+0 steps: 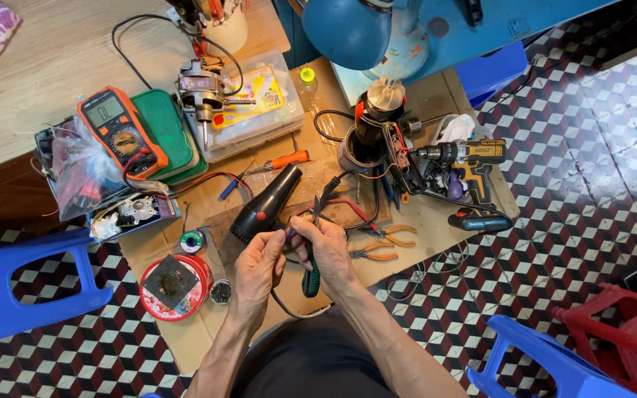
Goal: The person repairs an electrical cord by stripping insulation, twisting exposed wires, and crimping a connector. They use pliers and a wire stripper to prepare the wires and secure the connection.
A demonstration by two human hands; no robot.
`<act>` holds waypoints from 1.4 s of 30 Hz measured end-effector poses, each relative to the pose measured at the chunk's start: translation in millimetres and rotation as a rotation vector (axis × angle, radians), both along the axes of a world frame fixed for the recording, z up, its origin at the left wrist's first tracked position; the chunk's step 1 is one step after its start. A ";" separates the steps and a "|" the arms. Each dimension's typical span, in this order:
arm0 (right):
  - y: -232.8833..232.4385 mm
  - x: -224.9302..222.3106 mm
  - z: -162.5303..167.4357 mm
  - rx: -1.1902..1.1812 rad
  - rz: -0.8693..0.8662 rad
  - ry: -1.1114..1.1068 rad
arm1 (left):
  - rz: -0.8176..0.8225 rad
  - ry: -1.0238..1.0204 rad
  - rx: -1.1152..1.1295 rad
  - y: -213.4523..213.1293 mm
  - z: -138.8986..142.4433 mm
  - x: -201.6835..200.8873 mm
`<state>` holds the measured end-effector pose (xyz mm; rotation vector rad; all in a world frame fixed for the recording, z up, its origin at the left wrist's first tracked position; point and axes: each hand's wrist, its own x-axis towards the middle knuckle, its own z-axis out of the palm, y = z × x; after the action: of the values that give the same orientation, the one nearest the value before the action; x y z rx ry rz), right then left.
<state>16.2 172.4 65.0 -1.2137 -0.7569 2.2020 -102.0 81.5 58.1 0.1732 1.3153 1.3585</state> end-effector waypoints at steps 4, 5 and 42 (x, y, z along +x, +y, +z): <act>1.4 17.7 -7.8 -0.235 0.006 0.153 | -0.054 0.106 -0.038 -1.6 -8.1 8.4; 2.8 25.9 -12.9 -0.253 0.045 0.087 | -0.041 0.098 -0.060 -1.3 -10.3 9.2; 160.8 256.1 -55.2 0.749 0.003 -0.978 | 0.266 0.276 -0.016 71.8 27.0 105.2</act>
<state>272.3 333.2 9.8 -1.7733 -1.7271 0.9858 3.2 153.2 85.1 0.1847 1.6237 1.5889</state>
